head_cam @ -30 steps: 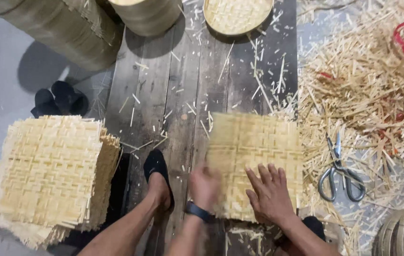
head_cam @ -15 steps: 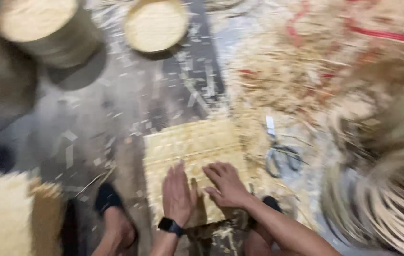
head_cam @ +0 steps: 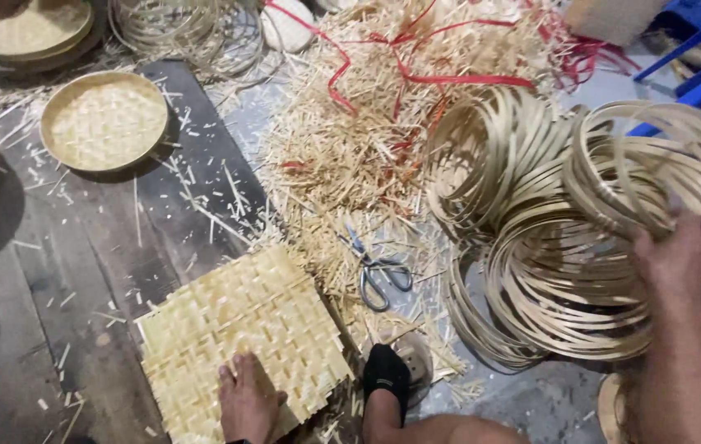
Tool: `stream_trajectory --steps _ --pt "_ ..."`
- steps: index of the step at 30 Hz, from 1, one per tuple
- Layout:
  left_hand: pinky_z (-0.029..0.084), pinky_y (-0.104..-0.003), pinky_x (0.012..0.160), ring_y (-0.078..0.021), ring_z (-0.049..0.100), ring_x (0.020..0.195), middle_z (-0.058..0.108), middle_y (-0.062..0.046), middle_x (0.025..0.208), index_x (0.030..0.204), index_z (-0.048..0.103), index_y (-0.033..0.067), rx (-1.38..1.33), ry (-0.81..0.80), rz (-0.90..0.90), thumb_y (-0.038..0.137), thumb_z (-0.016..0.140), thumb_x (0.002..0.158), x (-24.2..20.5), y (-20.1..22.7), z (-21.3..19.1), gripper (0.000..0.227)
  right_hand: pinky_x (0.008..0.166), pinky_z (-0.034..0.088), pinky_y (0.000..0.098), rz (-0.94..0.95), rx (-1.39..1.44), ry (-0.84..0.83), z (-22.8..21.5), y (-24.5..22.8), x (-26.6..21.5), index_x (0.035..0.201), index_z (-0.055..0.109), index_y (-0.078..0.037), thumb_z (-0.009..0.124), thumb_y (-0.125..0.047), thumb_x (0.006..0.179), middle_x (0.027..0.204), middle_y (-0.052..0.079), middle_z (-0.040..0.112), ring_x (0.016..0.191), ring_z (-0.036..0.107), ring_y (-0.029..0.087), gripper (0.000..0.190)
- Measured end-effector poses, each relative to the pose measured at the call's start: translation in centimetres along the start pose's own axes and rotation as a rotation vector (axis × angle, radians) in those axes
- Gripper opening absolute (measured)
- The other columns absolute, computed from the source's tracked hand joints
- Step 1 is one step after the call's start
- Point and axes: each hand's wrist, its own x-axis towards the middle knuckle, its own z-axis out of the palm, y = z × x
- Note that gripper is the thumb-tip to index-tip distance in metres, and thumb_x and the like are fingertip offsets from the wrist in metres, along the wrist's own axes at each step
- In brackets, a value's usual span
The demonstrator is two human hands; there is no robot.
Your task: The recorder weaves bamboo strips into circular frames and uses scissors to trim the excess material, manufacturing bamboo steamers or baskets.
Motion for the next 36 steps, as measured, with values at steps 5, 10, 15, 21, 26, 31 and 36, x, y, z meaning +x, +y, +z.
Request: stream_trajectory --steps 5,10,15,21,26,31,36 --pt "0.029 -0.053 0.121 -0.0428 0.025 0.151 0.032 -0.013 0.162 0.155 0.036 0.0155 -0.020 0.034 -0.006 0.038 0.093 0.065 0.0 -0.4 0.1 0.108 0.091 0.054 0.0411 -0.155 -0.023 -0.128 1.4 7.7 0.7 0.110 0.079 -0.010 0.077 -0.022 0.101 0.098 0.014 0.070 0.095 0.065 0.030 0.015" --pt "0.041 -0.050 0.115 -0.0480 0.037 0.144 0.043 -0.020 0.155 0.150 0.039 0.0114 -0.020 0.090 0.069 0.043 0.089 0.069 0.2 -0.1 -1.5 0.101 0.084 0.055 0.0373 -0.088 0.305 -0.080 -4.1 3.1 2.6 0.113 0.075 -0.001 0.070 -0.009 0.104 0.093 0.016 0.068 0.085 0.067 0.025 0.013" --pt "0.052 -0.047 0.109 -0.0361 0.060 0.133 0.058 -0.024 0.145 0.148 0.047 0.0000 -0.680 0.194 0.017 0.057 0.076 0.081 0.3 5.7 -8.1 0.093 0.097 0.055 0.0309 -0.138 1.129 -0.273 -14.1 -13.3 2.0 0.111 0.070 0.002 0.069 -0.011 0.111 0.104 0.010 0.072 0.099 0.068 0.017 0.012" --pt "0.062 -0.046 0.084 -0.0253 0.069 0.088 0.069 -0.011 0.094 0.130 0.056 0.0001 -2.327 -0.260 0.020 0.058 0.047 0.092 0.0 7.5 -19.3 0.070 0.088 0.062 0.0465 -0.268 1.608 -1.505 -11.2 -29.4 -2.7 0.105 0.073 0.007 0.067 -0.013 0.096 0.101 0.023 0.078 0.097 0.077 0.032 0.023" --pt "0.027 -0.025 0.042 -0.0070 0.036 0.048 0.043 0.005 0.057 0.112 0.064 0.0071 -2.325 0.151 0.074 0.034 0.058 0.104 1.1 -1.0 -18.2 0.029 0.082 0.061 0.0455 0.159 1.643 -1.441 -8.4 -37.7 -3.3 0.141 0.047 -0.008 0.054 -0.024 0.096 0.105 0.018 0.069 0.094 0.073 0.028 0.048" --pt "0.026 -0.025 0.039 -0.0086 0.035 0.044 0.041 0.003 0.053 0.097 0.065 0.0036 -2.326 0.064 -0.006 0.032 0.057 0.104 0.5 -5.1 -17.3 0.031 0.051 0.043 0.0281 0.052 1.710 -1.423 -6.8 -42.2 -3.7 0.149 0.056 -0.009 0.055 -0.023 0.103 0.080 0.002 0.057 0.062 0.052 0.013 0.047" --pt "0.029 -0.027 0.037 -0.0107 0.037 0.042 0.044 0.001 0.052 0.083 0.063 0.0069 -2.422 -0.116 0.011 0.031 0.059 0.100 0.8 -8.3 -14.2 0.029 0.039 0.027 0.0224 0.126 1.834 -1.394 -3.7 -42.2 -5.6 0.140 0.062 0.000 0.060 -0.015 0.103 0.063 -0.007 0.038 0.048 0.032 0.006 0.040"
